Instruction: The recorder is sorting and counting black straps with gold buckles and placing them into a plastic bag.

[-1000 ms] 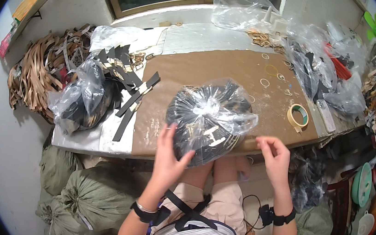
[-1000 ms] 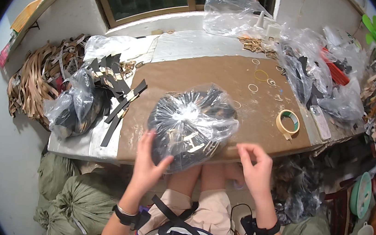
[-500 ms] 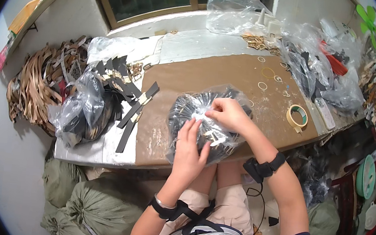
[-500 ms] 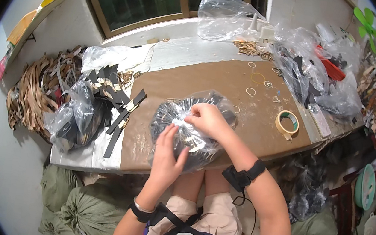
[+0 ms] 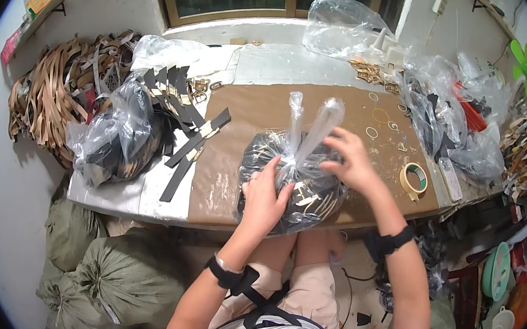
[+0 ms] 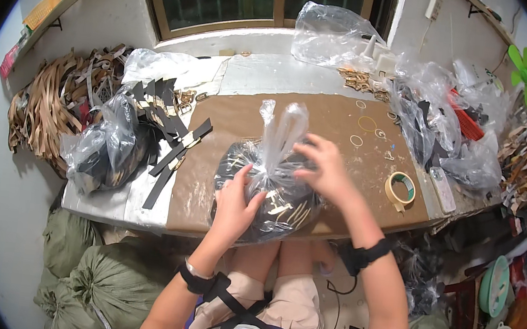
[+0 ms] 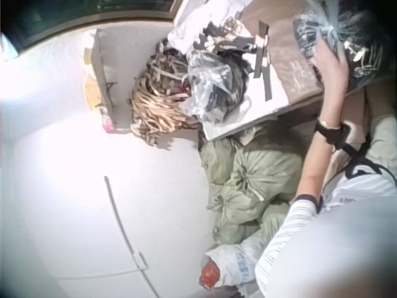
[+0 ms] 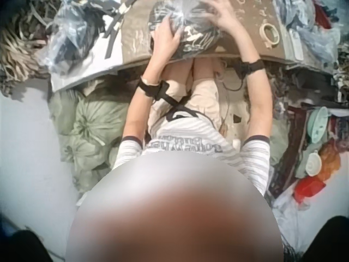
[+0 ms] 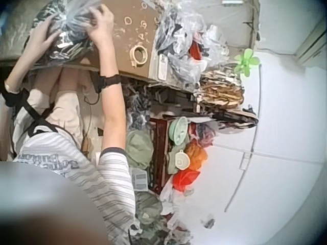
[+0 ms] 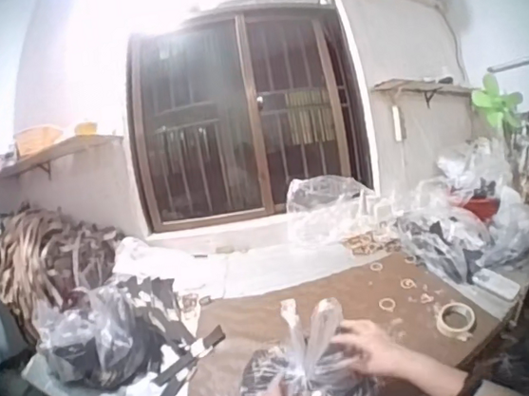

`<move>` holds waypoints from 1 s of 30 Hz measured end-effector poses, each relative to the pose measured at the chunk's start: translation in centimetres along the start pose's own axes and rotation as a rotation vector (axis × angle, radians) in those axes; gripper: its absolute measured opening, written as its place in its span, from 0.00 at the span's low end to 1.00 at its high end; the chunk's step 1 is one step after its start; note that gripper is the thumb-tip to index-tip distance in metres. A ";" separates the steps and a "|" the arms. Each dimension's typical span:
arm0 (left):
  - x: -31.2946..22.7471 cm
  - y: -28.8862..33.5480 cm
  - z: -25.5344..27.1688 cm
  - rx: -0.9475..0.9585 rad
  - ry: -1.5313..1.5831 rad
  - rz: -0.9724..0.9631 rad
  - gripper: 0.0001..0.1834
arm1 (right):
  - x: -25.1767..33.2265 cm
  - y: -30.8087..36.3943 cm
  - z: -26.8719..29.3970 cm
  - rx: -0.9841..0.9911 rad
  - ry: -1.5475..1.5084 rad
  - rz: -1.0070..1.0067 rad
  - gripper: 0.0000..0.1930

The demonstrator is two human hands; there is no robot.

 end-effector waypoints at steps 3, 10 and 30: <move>-0.6 -1.3 0.5 -0.003 0.087 -0.091 0.25 | 0.3 0.1 -3.1 0.072 0.253 -0.028 0.09; 4.3 -2.1 12.3 -0.232 0.057 0.126 0.20 | -7.5 1.7 11.5 -0.512 0.016 -0.415 0.05; -8.4 0.2 13.7 0.157 0.835 -0.121 0.11 | 17.0 3.0 -1.0 0.350 -0.271 0.091 0.17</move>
Point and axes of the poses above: each hand's wrist, its own y-axis away from the middle knuckle, its own z-axis out of the back of the hand, x = y × z, the point moved 10 cm from there along -y, towards the middle knuckle, and after that the axes turned 5 degrees about -x, right-handed, at the moved point
